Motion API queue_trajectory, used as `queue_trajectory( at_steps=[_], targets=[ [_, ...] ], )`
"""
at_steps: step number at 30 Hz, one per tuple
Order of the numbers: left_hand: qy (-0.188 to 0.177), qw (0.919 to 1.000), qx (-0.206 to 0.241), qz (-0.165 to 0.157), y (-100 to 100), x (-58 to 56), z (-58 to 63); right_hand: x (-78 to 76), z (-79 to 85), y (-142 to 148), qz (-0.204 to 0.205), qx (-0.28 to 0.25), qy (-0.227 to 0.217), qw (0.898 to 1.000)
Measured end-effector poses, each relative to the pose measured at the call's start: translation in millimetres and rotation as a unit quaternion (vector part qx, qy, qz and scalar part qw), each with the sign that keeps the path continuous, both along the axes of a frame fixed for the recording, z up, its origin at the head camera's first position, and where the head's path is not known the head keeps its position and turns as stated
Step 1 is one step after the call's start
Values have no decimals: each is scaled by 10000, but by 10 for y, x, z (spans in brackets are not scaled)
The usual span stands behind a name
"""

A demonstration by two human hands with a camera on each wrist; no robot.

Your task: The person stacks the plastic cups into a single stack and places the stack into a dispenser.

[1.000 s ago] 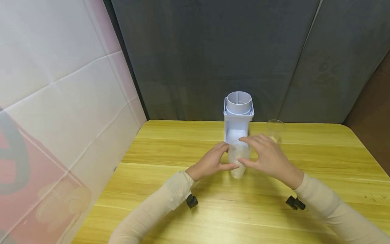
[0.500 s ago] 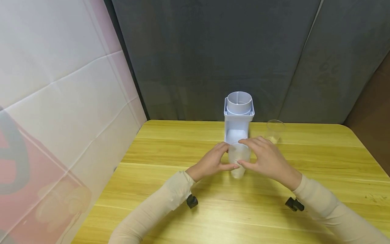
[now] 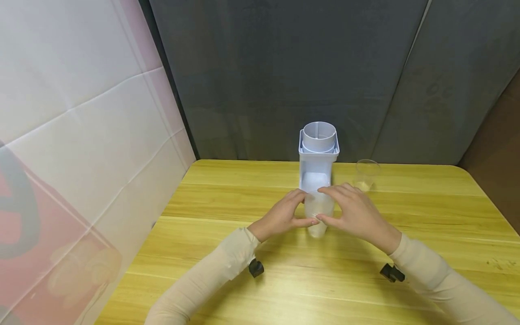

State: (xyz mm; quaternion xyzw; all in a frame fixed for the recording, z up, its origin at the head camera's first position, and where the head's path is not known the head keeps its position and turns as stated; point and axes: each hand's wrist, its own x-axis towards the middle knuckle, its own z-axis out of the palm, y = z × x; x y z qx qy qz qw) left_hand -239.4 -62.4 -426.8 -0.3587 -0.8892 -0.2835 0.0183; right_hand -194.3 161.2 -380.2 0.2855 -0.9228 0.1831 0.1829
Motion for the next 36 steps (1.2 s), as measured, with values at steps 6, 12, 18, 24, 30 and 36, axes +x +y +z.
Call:
queue_trajectory(
  at_steps=[6,12,18,24,30,36],
  targets=[
    [-2,10000,-38,7,1,5,4,5,1,2,-21,32,-22,10000],
    [1,10000,-40,6,1,6,5,10,6,4,-37,6,-60,10000],
    [-51,10000,-63,-11,-5,8,5,-13,8,53,-101,-138,-74,9998],
    [-230,9997,-46,28,-7,6,5,-112,-4,192,-385,-337,58,9987],
    [-337,9994,-7,52,-5,6,3,-201,-69,331,-575,-367,211,9975],
    [-345,9994,-5,52,-7,1,2,-266,-107,419,-754,-404,128,9963]
  ],
)
